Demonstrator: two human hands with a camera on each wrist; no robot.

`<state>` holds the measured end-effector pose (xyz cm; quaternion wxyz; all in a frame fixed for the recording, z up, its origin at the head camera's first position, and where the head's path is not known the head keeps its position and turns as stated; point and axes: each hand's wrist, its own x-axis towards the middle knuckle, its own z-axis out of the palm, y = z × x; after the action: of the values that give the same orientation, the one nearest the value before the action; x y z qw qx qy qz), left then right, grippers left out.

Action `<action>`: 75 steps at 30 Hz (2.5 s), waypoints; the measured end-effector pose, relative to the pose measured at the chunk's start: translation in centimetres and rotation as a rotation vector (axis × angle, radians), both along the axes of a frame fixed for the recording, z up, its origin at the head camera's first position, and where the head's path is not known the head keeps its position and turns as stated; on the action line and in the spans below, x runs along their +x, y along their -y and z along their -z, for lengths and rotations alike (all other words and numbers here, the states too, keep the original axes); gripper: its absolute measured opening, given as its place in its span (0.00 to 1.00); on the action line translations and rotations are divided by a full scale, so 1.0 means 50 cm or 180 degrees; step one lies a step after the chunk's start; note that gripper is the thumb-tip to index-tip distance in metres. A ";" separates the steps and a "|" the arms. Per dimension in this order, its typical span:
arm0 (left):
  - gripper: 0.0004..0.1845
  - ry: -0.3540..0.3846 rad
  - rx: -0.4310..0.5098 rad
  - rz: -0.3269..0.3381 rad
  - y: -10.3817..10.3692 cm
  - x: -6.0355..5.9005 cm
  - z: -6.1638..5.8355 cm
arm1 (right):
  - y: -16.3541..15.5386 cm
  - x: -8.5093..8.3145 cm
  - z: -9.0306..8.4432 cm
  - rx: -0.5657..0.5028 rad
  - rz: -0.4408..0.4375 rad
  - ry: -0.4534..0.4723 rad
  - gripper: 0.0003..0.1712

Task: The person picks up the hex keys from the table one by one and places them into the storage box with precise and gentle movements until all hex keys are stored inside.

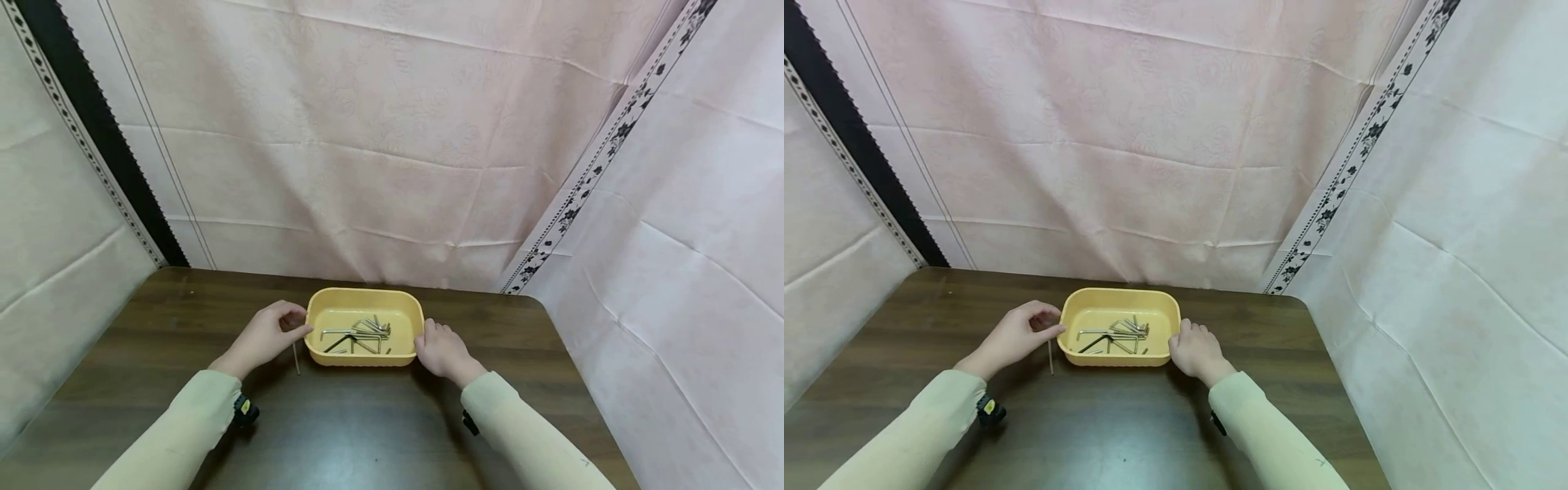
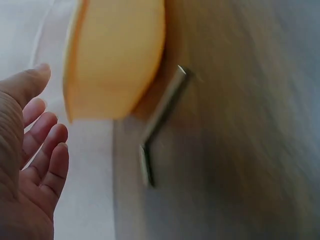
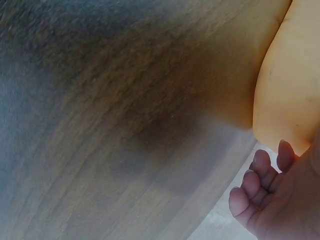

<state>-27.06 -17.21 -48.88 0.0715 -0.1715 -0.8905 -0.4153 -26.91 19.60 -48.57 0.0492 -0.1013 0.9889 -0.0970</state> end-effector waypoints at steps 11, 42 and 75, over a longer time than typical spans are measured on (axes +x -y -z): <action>0.25 0.0406 -0.0213 -0.0096 0.055 0.002 0.048 | -0.001 0.002 -0.001 -0.0022 0.0016 0.0013 0.13; 0.06 0.0581 -0.1010 0.0219 0.093 0.021 0.055 | -0.002 0.000 0.005 0.0204 -0.0072 -0.0220 0.12; 0.04 -0.0010 -0.0288 -0.0458 0.060 0.005 -0.015 | 0.001 0.004 0.004 0.0520 -0.0150 -0.0592 0.14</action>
<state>-26.82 -20.22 -48.13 0.0947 -0.1107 -0.9183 -0.3681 -26.73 19.56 -48.77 -0.0324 -0.1286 0.9911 -0.0051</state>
